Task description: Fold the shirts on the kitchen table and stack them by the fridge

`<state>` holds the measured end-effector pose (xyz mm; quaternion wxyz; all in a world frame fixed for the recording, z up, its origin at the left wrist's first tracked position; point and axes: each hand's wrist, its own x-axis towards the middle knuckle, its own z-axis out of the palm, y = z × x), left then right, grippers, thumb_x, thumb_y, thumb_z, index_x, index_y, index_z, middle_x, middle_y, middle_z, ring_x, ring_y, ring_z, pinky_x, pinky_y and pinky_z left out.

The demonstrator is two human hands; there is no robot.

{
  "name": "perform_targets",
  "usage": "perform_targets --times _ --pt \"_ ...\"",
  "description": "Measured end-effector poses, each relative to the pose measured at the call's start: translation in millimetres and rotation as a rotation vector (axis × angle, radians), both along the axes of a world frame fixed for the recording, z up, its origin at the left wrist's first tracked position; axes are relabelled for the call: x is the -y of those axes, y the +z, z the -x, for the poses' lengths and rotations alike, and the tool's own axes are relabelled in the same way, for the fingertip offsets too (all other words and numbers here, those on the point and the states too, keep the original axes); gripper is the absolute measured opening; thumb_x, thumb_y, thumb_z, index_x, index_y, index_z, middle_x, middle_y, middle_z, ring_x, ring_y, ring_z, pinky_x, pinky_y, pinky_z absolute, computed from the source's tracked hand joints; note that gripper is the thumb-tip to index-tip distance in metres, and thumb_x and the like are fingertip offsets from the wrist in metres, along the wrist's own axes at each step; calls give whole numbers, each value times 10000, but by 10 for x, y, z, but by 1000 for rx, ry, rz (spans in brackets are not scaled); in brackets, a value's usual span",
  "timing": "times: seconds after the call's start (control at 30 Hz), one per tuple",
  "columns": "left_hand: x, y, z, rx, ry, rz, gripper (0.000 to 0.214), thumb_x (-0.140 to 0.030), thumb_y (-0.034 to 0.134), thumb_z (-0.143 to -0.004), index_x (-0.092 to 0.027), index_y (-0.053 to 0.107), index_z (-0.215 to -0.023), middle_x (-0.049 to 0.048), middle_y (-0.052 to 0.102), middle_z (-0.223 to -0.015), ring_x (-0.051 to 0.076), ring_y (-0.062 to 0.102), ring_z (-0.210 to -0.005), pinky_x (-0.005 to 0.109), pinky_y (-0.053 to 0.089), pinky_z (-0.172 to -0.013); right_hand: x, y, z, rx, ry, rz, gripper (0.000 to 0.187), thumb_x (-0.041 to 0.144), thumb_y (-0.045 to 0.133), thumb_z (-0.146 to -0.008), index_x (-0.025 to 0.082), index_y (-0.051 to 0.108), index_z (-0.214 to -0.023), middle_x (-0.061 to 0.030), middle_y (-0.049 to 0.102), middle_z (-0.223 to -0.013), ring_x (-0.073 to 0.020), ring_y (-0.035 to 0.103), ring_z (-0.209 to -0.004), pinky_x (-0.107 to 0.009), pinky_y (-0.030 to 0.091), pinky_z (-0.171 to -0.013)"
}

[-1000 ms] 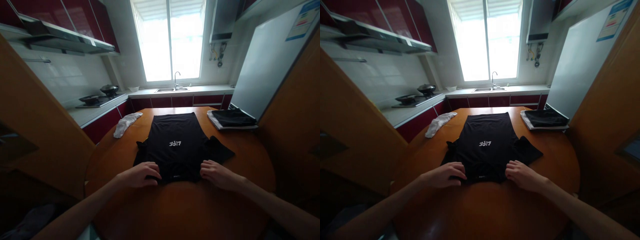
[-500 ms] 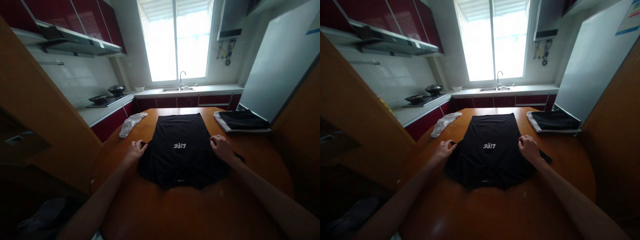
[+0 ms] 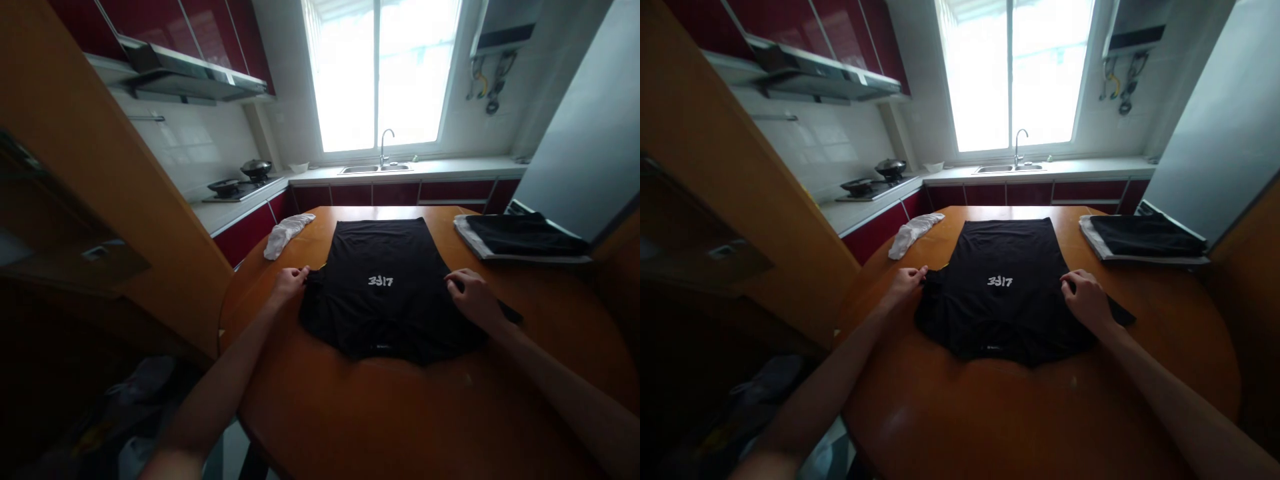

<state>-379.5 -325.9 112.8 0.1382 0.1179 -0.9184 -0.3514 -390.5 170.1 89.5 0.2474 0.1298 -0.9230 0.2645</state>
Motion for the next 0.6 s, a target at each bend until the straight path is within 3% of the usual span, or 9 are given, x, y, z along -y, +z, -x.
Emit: perform_targets --times 0.1,0.17,0.3,0.43,0.6 --pt "135 24 -21 -38 8 -90 440 -595 642 -734 -157 679 -711 51 676 -673 206 638 -673 269 451 -593 3 -9 -8 3 3 2 203 277 506 -883 213 697 -904 -109 695 -1011 -281 641 -965 -424 485 -923" --pt "190 25 -33 -33 -38 -112 323 -445 734 -645 -155 686 -780 49 703 -758 209 656 -735 273 498 -644 1 -13 -8 7 4 1 206 276 504 -879 211 698 -904 -111 696 -1010 -281 644 -965 -421 487 -921" --pt "212 -2 -18 -54 -133 -121 360 -212 711 -576 -145 698 -930 76 721 -971 221 677 -894 281 553 -729 6 -12 -19 10 15 -2 223 281 494 -877 200 701 -893 -119 698 -1010 -285 645 -959 -429 488 -915" --pt "254 -17 34 -104 -143 -194 449 -186 648 -664 -121 676 -1107 119 707 -1136 188 693 -823 282 569 -701 15 -16 -34 24 37 -5 234 293 491 -886 197 704 -897 -116 697 -1005 -278 649 -947 -428 488 -916" --pt "380 80 36 -84 -58 -47 321 -218 688 -697 -118 719 -1000 118 737 -1049 198 692 -764 319 571 -744 10 -33 -26 18 62 -15 229 290 498 -883 201 708 -893 -117 697 -1008 -278 645 -962 -423 486 -920"
